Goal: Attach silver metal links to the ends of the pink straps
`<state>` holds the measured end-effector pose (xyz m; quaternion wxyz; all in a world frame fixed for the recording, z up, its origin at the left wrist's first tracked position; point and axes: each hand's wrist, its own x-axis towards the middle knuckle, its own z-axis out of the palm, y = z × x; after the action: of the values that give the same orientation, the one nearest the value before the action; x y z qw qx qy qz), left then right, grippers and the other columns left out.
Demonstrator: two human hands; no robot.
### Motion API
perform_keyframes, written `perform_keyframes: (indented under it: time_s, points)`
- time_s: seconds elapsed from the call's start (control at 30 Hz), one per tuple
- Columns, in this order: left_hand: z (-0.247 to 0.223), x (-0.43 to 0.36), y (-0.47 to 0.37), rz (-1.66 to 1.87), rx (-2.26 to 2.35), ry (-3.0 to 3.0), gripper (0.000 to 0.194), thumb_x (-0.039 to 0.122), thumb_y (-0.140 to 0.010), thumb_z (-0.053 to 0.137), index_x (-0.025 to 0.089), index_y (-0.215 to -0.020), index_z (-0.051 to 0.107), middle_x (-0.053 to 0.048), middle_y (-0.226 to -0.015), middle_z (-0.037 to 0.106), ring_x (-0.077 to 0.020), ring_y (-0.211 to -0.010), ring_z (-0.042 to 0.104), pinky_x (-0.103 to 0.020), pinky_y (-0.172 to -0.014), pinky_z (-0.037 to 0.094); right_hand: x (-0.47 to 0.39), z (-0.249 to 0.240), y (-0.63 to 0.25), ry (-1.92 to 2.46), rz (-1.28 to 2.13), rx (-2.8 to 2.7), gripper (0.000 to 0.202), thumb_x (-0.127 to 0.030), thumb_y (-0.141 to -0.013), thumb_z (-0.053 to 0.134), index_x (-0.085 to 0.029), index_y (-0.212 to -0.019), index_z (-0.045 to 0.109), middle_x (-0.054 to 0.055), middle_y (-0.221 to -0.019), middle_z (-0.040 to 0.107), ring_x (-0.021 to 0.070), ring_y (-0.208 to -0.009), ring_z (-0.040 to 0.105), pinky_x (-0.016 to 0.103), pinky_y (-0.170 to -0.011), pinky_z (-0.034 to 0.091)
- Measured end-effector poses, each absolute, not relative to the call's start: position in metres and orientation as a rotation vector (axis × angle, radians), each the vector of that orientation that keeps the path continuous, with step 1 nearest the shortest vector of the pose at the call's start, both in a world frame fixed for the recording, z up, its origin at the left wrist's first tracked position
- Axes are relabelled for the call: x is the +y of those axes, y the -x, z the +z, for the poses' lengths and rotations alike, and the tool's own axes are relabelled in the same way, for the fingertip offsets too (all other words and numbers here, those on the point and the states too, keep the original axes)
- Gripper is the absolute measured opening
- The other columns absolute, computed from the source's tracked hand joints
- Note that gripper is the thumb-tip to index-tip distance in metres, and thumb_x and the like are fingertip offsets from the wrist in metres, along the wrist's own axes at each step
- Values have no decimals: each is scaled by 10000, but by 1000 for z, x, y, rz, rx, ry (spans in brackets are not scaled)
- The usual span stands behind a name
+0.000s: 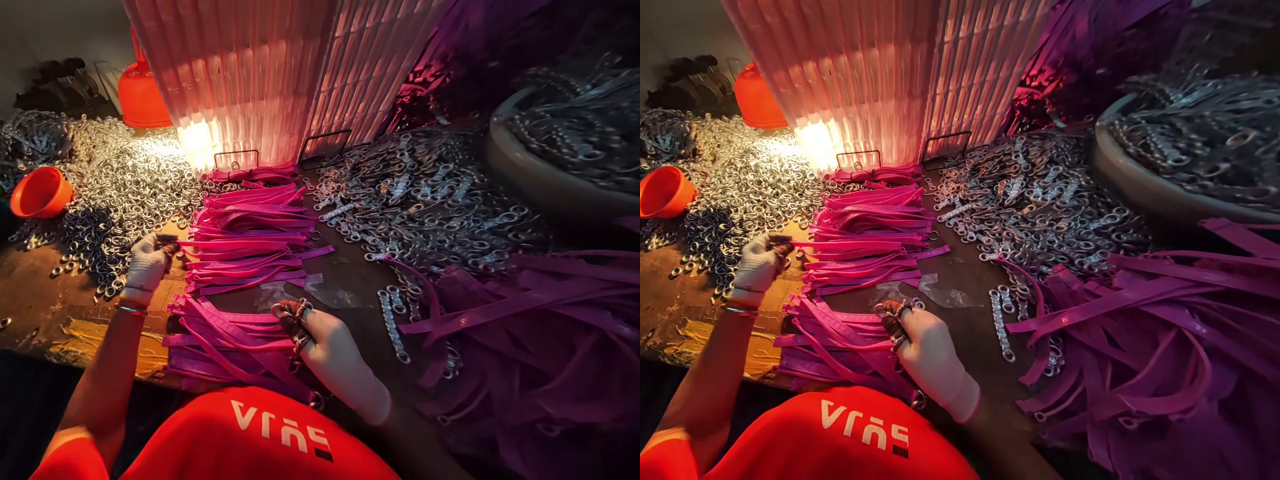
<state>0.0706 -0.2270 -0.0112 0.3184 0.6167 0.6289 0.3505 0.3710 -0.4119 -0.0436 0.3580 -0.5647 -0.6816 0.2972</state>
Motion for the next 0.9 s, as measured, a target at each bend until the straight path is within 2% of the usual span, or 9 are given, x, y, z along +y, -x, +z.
perform_keyframes:
  time_s: [0.07,0.17,0.23,0.33,0.37,0.43,0.6,0.77,0.9]
  points:
    - [23,-237,-64,1143,1475,-1466,355,258,-835,601,141,-1169,616,31,-710,647,-50,-416,367,-178,-424,277,-418,-44,-371,1483,772,-1749,290,-241,-964,471,-215,-1154,688,103,-1040,740,259,-1027,684,362,-897,534]
    - [70,-257,-73,1419,1196,-1343,327,138,-886,482,150,-1181,623,44,-846,681,2,-428,329,-137,-471,238,-424,-40,-368,1509,763,-1733,306,-237,-957,483,-204,-1194,672,106,-972,738,261,-979,690,366,-876,540]
    - [85,-272,-91,1418,1095,-1282,335,134,-894,484,169,-1189,639,39,-846,689,7,-422,322,-134,-469,223,-426,-34,-365,1457,732,-1726,356,-209,-944,491,-213,-1270,635,108,-1064,729,258,-1038,673,379,-920,526]
    - [67,-296,-131,1085,1063,-1268,292,268,-795,690,163,-1067,698,-14,-803,707,-26,-413,365,-155,-398,225,-428,-23,-362,1380,632,-1720,399,-153,-915,483,-230,-1280,622,106,-1181,692,255,-1117,633,392,-961,502]
    - [54,-304,-145,920,1057,-1270,326,299,-735,766,146,-1017,708,-36,-789,707,-45,-439,417,-166,-399,263,-429,-20,-362,1380,600,-1711,397,-144,-909,480,-234,-1267,627,100,-1179,689,253,-1113,629,393,-957,500]
    - [23,-318,-169,640,975,-1255,380,384,-710,810,132,-978,714,-30,-693,671,-50,-417,408,-172,-378,254,-430,-15,-363,1412,564,-1696,404,-124,-893,474,-244,-1245,632,83,-1132,697,242,-1071,633,375,-926,503]
    - [-19,-343,-193,357,868,-1172,420,548,-772,751,144,-841,660,62,-458,446,-51,-356,327,-173,-350,218,-433,-15,-371,1537,522,-1813,440,-47,-790,452,-207,-1143,661,95,-1102,699,245,-1061,618,342,-909,471]
    - [-17,-344,-186,252,853,-1219,453,577,-823,679,136,-732,628,12,-536,525,-52,-377,327,-192,-354,191,-428,-10,-368,1849,381,-2103,264,-69,-733,506,-170,-883,698,112,-892,702,251,-870,608,335,-752,409]
    - [-18,-340,-182,199,848,-1379,439,562,-862,625,148,-718,603,21,-549,494,-70,-414,341,-206,-394,224,-423,-2,-360,1905,227,-2294,163,-103,-737,567,-161,-817,697,132,-871,691,240,-793,578,352,-686,327]
